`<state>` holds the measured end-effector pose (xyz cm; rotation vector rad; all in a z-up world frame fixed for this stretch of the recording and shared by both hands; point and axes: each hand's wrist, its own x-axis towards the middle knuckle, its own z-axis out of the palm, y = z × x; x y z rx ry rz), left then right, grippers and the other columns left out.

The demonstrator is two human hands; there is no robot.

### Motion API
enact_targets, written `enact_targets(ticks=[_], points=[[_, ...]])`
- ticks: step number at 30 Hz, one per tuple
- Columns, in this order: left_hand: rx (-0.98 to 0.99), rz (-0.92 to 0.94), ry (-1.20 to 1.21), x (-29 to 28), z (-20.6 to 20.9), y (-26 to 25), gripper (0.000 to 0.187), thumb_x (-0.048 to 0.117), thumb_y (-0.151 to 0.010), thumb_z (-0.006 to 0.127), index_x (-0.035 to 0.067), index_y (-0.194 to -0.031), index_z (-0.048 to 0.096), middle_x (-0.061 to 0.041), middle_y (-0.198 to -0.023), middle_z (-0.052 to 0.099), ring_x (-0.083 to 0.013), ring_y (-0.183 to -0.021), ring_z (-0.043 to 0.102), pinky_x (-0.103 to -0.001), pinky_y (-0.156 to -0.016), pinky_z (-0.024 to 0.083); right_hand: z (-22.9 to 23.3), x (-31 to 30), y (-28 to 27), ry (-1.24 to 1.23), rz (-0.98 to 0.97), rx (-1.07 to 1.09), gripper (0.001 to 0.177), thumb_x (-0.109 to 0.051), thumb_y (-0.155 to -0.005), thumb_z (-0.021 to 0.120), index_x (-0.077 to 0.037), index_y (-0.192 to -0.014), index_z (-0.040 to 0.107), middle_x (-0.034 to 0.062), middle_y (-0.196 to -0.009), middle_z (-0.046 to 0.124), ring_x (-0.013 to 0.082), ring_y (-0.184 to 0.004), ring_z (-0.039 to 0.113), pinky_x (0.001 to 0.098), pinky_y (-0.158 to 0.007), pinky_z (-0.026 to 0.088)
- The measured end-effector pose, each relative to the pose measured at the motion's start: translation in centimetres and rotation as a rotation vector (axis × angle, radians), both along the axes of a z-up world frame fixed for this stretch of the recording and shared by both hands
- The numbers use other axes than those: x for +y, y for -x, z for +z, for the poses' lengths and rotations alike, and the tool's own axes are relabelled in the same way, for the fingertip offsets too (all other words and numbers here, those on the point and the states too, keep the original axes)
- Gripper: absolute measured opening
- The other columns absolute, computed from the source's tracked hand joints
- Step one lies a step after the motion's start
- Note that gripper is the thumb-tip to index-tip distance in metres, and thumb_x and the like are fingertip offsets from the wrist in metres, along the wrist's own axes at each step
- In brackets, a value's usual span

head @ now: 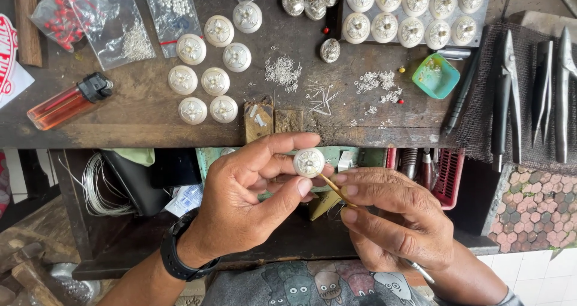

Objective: Using tweezers and a stylus to precisely place tiny silver decorative elements onto a circular jewelry base at a workbench.

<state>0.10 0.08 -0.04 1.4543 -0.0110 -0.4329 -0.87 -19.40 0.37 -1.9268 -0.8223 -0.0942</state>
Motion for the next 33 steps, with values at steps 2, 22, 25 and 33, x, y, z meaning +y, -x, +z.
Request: enact_targets(ticks=[2, 22, 25, 33], points=[[0.0, 0.025, 0.033, -0.2, 0.1, 0.2, 0.035, 0.008, -0.078, 0.056, 0.005, -0.113, 0.051, -0.01, -0.09, 0.07, -0.0122, -0.082, 0.068, -0.02, -0.069, 0.057, 0.2, -0.2, 0.0, 0.004, -0.015, -0.023, 0.012, -0.002, -0.081, 0.054, 0.0, -0.093, 0.053, 0.014, -0.096, 0.055, 0.0358, -0.093, 0.067, 0.0456, -0.084, 0.061], [-0.058, 0.107, 0.098, -1.4, 0.5, 0.5, 0.035, -0.005, -0.074, 0.058, -0.006, -0.107, 0.048, -0.023, -0.089, 0.066, -0.025, -0.082, 0.069, -0.029, -0.067, 0.062, -0.3, -11.9, -2.2, 0.807, -0.874, -0.333, 0.01, -0.005, -0.091, 0.07, 0.001, -0.099, 0.071, 0.0126, -0.087, 0.065, 0.0275, -0.076, 0.058, 0.0356, -0.066, 0.043], [-0.039, 0.064, 0.116, -1.2, 0.5, 0.6, 0.034, 0.0, -0.076, 0.058, -0.003, -0.108, 0.048, -0.021, -0.091, 0.067, -0.0268, -0.084, 0.07, -0.03, -0.069, 0.062, -0.4, -11.9, -2.2, 0.768, -0.871, -0.331, 0.01, -0.002, -0.092, 0.066, 0.004, -0.1, 0.07, 0.0147, -0.085, 0.064, 0.0255, -0.072, 0.058, 0.0325, -0.058, 0.041], [-0.055, 0.047, 0.082, -1.2, 0.2, 0.5, 0.034, 0.001, -0.077, 0.058, -0.001, -0.109, 0.049, -0.018, -0.092, 0.067, -0.0231, -0.085, 0.07, -0.027, -0.073, 0.06, 0.8, -6.2, -1.8, -0.196, -0.813, -0.096, 0.008, 0.007, -0.099, 0.046, 0.007, -0.105, 0.042, 0.019, -0.103, 0.049, 0.019, -0.066, 0.051, 0.0259, -0.057, 0.052]])
